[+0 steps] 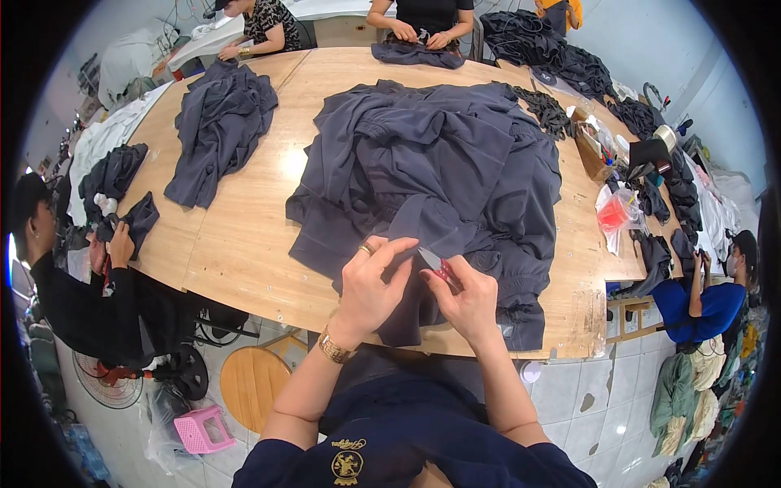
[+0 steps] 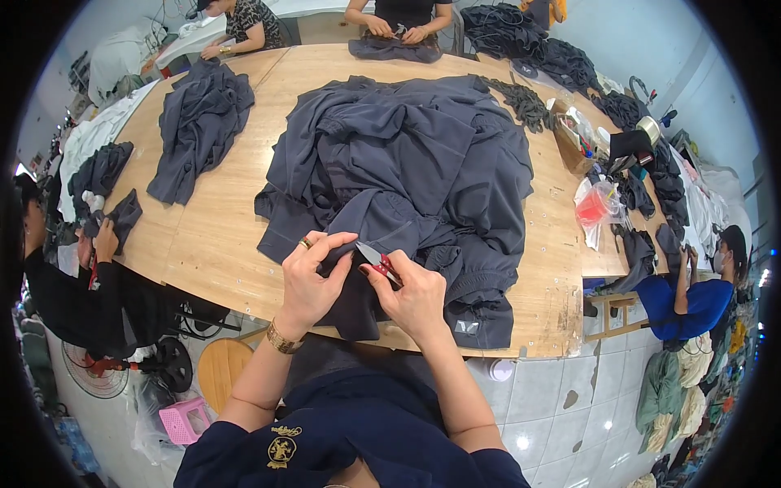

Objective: Inspect garments and use snips to trim loose threads in a factory setting.

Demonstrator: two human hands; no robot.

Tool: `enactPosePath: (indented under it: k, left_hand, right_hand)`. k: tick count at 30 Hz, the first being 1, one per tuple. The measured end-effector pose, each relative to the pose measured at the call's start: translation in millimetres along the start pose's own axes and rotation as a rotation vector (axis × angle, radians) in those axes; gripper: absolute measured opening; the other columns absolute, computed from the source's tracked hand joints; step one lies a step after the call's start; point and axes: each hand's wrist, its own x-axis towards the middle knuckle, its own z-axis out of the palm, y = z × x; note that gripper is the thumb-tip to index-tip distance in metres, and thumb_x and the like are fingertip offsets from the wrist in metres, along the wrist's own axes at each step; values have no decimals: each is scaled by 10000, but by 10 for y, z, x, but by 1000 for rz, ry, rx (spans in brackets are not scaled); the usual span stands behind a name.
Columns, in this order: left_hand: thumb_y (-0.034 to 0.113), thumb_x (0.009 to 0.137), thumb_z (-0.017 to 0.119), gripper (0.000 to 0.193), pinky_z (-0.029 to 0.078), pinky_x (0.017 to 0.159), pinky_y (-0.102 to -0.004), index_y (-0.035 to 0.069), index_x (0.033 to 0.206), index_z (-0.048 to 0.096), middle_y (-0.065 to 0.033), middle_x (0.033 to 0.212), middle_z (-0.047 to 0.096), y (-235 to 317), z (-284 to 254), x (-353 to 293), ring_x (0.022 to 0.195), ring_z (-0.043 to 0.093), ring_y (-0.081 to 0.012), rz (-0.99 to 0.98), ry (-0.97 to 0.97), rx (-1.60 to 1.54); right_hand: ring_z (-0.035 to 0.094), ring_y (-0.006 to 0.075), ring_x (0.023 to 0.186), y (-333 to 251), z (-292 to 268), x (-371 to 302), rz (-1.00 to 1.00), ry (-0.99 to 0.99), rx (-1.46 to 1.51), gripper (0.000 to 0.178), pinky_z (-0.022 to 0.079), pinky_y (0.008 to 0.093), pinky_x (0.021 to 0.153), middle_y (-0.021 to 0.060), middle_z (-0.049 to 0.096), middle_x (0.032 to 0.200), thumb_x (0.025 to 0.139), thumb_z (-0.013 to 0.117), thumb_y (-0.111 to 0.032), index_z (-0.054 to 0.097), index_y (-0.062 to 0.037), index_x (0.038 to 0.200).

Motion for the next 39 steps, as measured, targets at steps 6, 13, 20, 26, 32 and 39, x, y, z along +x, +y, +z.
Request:
enactPosePath:
  k: [6,13,20,26,32,39]
  left_hand:
    - [-32,725,667,239,448,592,-289,51,949,665,-88,811,613,-24,-27,21,684,584,-216,-2,21,12]
    - [-2,776,608,314,431,865,-377,35,1086,582,-150,1044,610,-730,-433,74,995,567,-311,-210,218,339]
    - [148,701,754,431,409,897,-392,43,1084,585,-166,1077,554,-803,-419,-215,1041,501,-331,-331,163,237]
    - [392,518,855,611,291,1025,-492,106,1011,635,-137,1202,461,-639,-241,-376,1227,341,-344,-79,-43,490]
    - [268,670,768,272,152,1080,-594,72,834,676,-201,1367,401,-858,-457,-507,1356,178,-425,-213,-438,887]
    - [128,869,601,125,395,966,-316,45,961,584,-110,1178,578,-1260,-932,-623,1089,526,-170,-519,288,-248]
  right_hand:
    - [468,159,419,6,-22,11,68,20,50,289,358,280,421,63,510,531,795,721,-234,528,-33,719]
    - [332,18,516,487,-125,-47,466,241,509,246,269,203,446,-63,413,597,905,612,-203,470,-51,773]
    - [512,52,551,886,-35,-168,539,228,473,189,374,180,463,11,521,698,898,601,-137,431,-58,885]
    - [564,79,581,754,177,-235,599,84,529,184,439,213,509,20,537,720,861,589,-28,406,-41,877]
    - [558,84,590,744,219,-285,624,45,505,188,449,218,527,28,532,728,849,591,-11,407,-37,873]
    - [571,82,624,798,165,-301,614,38,542,142,425,199,516,31,560,783,888,570,-45,433,-57,922]
